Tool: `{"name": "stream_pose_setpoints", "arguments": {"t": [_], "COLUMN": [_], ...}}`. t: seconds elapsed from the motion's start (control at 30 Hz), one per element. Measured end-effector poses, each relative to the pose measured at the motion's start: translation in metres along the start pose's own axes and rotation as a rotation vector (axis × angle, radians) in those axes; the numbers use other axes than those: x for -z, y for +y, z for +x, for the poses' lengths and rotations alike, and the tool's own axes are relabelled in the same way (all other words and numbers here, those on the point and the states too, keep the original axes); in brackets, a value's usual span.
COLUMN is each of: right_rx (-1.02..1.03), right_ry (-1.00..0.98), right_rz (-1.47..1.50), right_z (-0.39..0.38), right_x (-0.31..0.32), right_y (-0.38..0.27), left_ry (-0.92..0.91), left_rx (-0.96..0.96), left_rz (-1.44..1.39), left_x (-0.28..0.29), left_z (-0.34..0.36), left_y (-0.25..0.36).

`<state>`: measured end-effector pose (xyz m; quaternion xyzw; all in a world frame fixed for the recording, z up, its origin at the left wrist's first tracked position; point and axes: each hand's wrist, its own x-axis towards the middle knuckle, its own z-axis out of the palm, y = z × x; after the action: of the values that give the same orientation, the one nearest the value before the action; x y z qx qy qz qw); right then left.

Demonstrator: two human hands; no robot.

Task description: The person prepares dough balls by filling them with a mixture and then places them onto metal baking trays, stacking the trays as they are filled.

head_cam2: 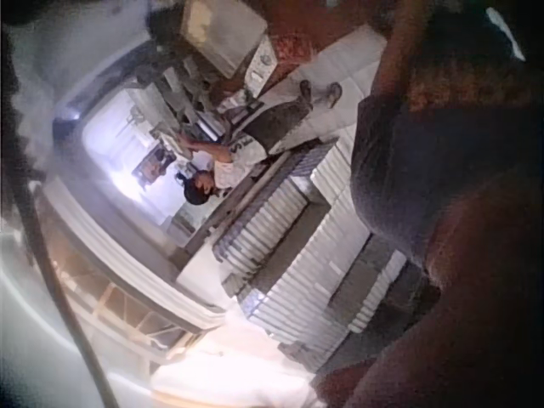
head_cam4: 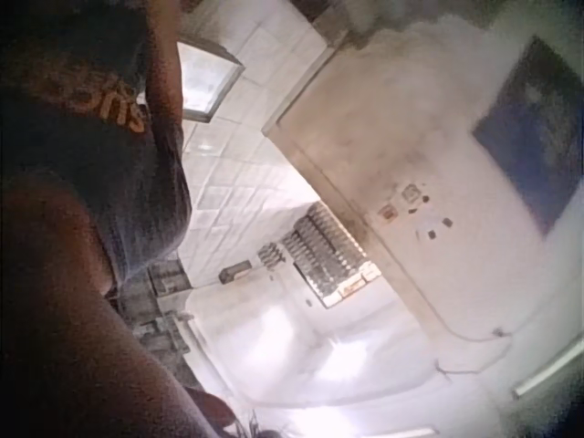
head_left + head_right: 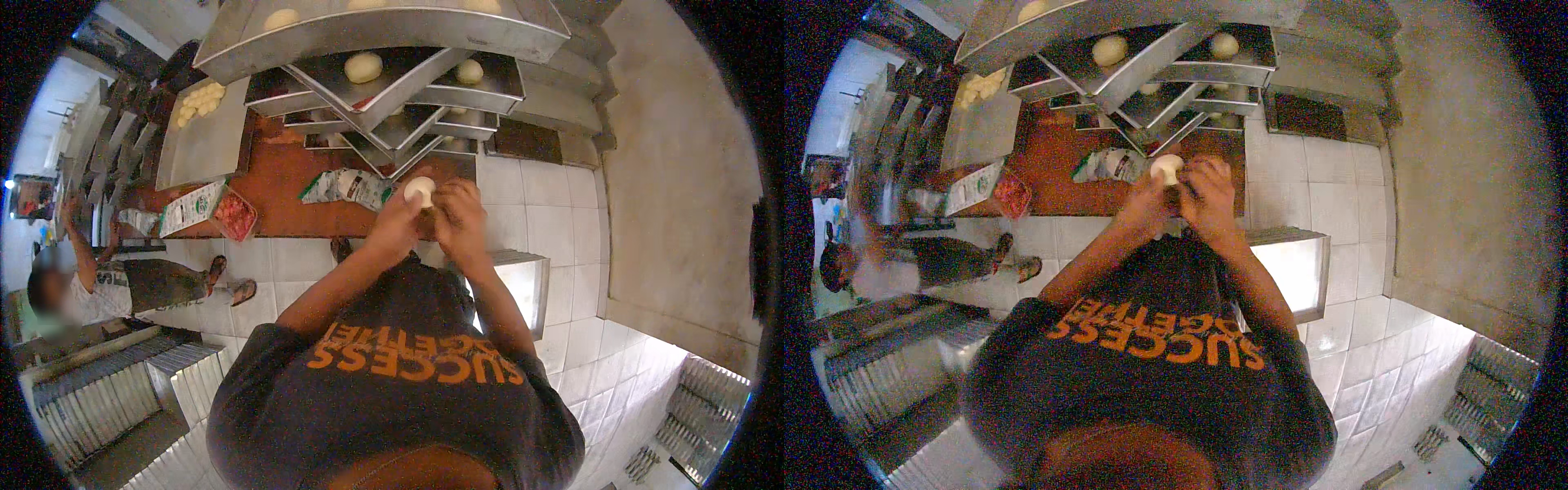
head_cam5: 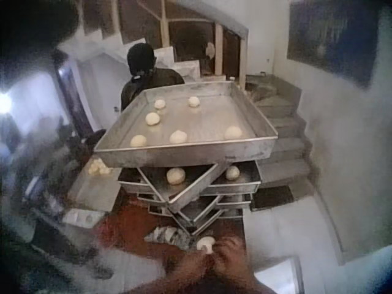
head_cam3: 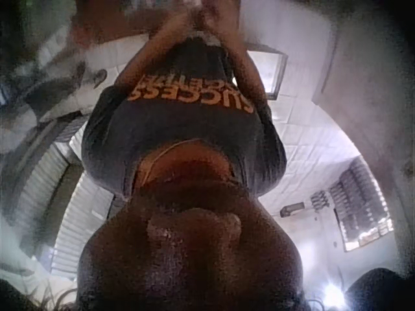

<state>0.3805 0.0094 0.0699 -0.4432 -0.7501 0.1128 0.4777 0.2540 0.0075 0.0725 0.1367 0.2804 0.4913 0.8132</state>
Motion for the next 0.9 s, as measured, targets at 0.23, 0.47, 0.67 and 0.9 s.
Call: {"name": "stream_pose_setpoints", "arguments": {"t": [0.23, 0.47, 0.67, 0.9], "right_rx": [-0.302, -0.005, -0.069, -0.006], "right_ry": [-0.013, 0.095, 0.102, 0.08], "right_rz": [0.128, -0.037, -0.05, 0.041], "right_z": [0.003, 0.006, 0.009, 0.015], "right_x": [-0.008, -0.013, -0.004, 0.004], "right_y": [-0.01, -0.012, -0.013, -0.008], "left_ry": [0.069, 0.114, 0.035, 0.01], "left_rx": [-0.059, -0.088, -0.063, -0.091], "left_rz": [0.207, 0.037, 0.023, 0.135], "left_x": [0.011, 0.003, 0.007, -0.004], "left_z": [-0.002, 0.004, 0.008, 0.003], "left_y": [-0.01, -0.01, -0.01, 0.004]}}
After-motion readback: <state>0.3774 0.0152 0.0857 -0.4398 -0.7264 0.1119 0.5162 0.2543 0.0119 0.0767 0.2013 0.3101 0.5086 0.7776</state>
